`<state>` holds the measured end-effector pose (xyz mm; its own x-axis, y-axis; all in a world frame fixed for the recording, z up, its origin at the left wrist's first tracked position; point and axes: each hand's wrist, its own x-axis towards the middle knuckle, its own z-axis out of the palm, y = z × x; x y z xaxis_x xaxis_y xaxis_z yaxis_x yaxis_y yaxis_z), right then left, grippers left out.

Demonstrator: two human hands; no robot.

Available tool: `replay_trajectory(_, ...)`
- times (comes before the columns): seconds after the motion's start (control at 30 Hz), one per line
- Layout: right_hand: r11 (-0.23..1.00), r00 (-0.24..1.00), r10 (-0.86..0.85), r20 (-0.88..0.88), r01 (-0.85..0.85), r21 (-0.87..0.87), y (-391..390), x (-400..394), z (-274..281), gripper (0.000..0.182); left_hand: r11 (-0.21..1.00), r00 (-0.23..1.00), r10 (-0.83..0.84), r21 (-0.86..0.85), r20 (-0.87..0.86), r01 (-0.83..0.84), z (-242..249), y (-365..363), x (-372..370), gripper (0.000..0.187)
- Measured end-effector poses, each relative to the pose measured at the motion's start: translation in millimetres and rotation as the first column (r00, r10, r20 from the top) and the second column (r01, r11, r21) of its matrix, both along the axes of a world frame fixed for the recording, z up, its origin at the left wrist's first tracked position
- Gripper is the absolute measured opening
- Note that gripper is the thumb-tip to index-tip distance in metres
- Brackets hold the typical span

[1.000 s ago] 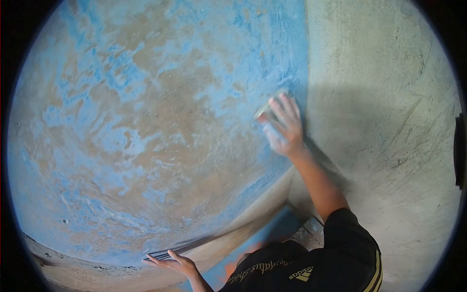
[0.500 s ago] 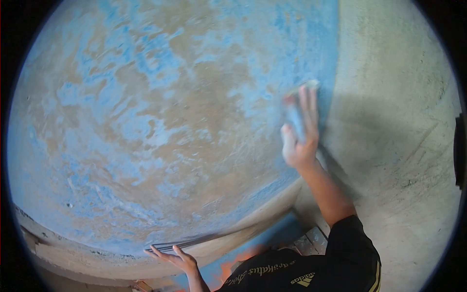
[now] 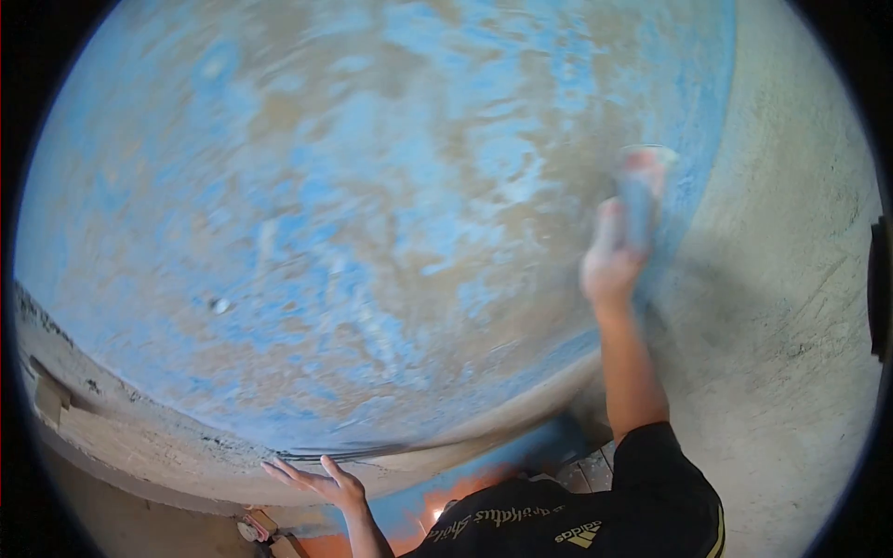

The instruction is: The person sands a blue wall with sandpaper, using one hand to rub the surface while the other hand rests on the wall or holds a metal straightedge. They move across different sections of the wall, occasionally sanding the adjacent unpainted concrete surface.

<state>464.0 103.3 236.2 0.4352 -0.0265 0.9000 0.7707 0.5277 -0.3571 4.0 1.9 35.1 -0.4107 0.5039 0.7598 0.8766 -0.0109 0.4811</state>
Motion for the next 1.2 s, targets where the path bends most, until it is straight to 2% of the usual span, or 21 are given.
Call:
replay_trajectory(0.07, 0.995, 0.989, -0.102, 0.107, 0.099, 0.032, 0.6, -28.1, 11.1, 0.053, 0.999, 0.999, 0.039, 0.002, 0.011, -0.039, 1.2, -2.6, -27.5, 0.082)
replay_trajectory(0.13, 0.99, 0.903, -0.092, 0.419, 0.128, -0.06, -15.4, -70.4, 26.7, 0.049, 0.999, 0.998, 0.049, -0.015, 0.035, -0.049, -4.0, -4.9, -58.0, 0.08)
replay_trajectory(0.17, 0.975, 0.769, 0.002, 0.64, 0.141, -0.173, -34.3, -100.0, 28.7, 0.048, 0.998, 0.998, 0.055, -0.016, 0.031, -0.055, -4.0, -6.1, -72.9, 0.08)
replay_trajectory(0.23, 0.965, 0.586, 0.037, 0.809, 0.189, -0.181, -36.8, -118.9, 39.5, 0.048, 0.997, 0.997, 0.072, -0.014, 0.019, -0.072, -4.1, -5.1, -99.8, 0.078)
replay_trajectory(0.27, 0.977, 0.587, -0.037, 0.809, 0.191, -0.093, -26.1, -105.3, 52.3, 0.05, 0.997, 0.997, 0.071, -0.003, 0.027, -0.071, -3.8, -3.9, -111.9, 0.078)
replay_trajectory(0.33, 0.988, 0.788, -0.131, 0.601, 0.155, 0.012, -14.2, -120.3, 71.1, 0.051, 0.997, 0.995, 0.08, 0.016, 0.058, -0.081, -4.4, -3.4, -130.7, 0.078)
replay_trajectory(0.37, 0.992, 0.927, -0.128, 0.352, 0.125, 0.033, -11.0, -136.8, 79.8, 0.051, 0.997, 0.996, 0.071, 0.008, 0.05, -0.072, -5.1, -4.5, -138.3, 0.077)
replay_trajectory(0.43, 0.992, 0.937, -0.124, 0.328, 0.115, 0.047, -10.2, -176.2, 86.9, 0.051, 0.999, 0.999, 0.04, -0.001, 0.025, -0.04, -2.5, -4.3, -154.7, 0.076)
replay_trajectory(0.47, 0.989, 0.817, -0.14, 0.559, 0.138, 0.046, -17.3, -202.9, 80.1, 0.051, 1.0, 0.999, 0.026, -0.008, 0.022, -0.025, -4.0, -3.1, -162.6, 0.076)
replay_trajectory(0.53, 0.984, 0.561, -0.1, 0.822, 0.176, -0.001, -31.0, -226.8, 79.6, 0.052, 1.0, 1.0, -0.005, -0.02, 0.016, 0.005, -9.5, -1.5, -176.2, 0.077)
replay_trajectory(0.6, 0.973, 0.392, 0.006, 0.92, 0.212, -0.097, -46.7, -237.4, 94.7, 0.054, 0.996, 0.996, -0.084, 0.016, 0.024, 0.084, -10.5, -0.9, -182.9, 0.078)
replay_trajectory(0.77, 0.981, 0.648, 0.058, 0.759, 0.103, -0.163, -44.7, -293.4, 102.1, 0.049, 0.979, 0.978, -0.204, 0.023, 0.051, 0.203, -1.8, -11.6, -183.1, 0.082)
replay_trajectory(0.83, 0.989, 0.511, 0.096, 0.854, 0.045, -0.139, -40.8, -307.1, 96.0, 0.047, 0.97, 0.968, -0.243, 0.019, 0.067, 0.242, 1.4, -16.6, -184.1, 0.081)
replay_trajectory(0.9, 0.996, 0.069, 0.079, 0.994, -0.041, -0.076, -29.8, -318.6, 85.7, 0.044, 0.96, 0.957, -0.281, 0.017, 0.067, 0.28, 5.1, -17.9, -186.6, 0.079)
replay_trajectory(1.0, 0.977, 0.466, -0.121, 0.877, 0.211, 0.023, -41.4, -311.2, 164.5, 0.046, 0.945, 0.944, -0.326, 0.001, 0.051, 0.326, -1.6, -21.1, -196.8, 0.077)
replay_trajectory(1.07, 0.975, 0.531, -0.14, 0.836, 0.219, 0.024, -45.7, -324.0, 168.9, 0.049, 0.938, 0.938, -0.342, -0.028, 0.056, 0.344, -10.3, -25.4, -197.4, 0.079)
replay_trajectory(1.13, 0.973, 0.315, 0.157, 0.936, 0.112, -0.201, -44.6, -329.8, 141.2, 0.05, 0.934, 0.932, -0.352, -0.036, 0.088, 0.356, -6.2, -31.9, -193.7, 0.078)
replay_trajectory(1.17, 0.901, 0.013, 0.428, 0.904, 0.07, -0.428, -36.8, -329.0, 118.5, 0.05, 0.932, 0.929, -0.357, -0.034, 0.098, 0.362, -3.5, -32.3, -193.5, 0.078)
replay_trajectory(1.2, 0.925, 0.012, 0.376, 0.926, 0.049, -0.376, -34.8, -329.7, 124.1, 0.047, 0.931, 0.93, -0.357, -0.046, 0.093, 0.362, -5.1, -31.7, -195.5, 0.078)
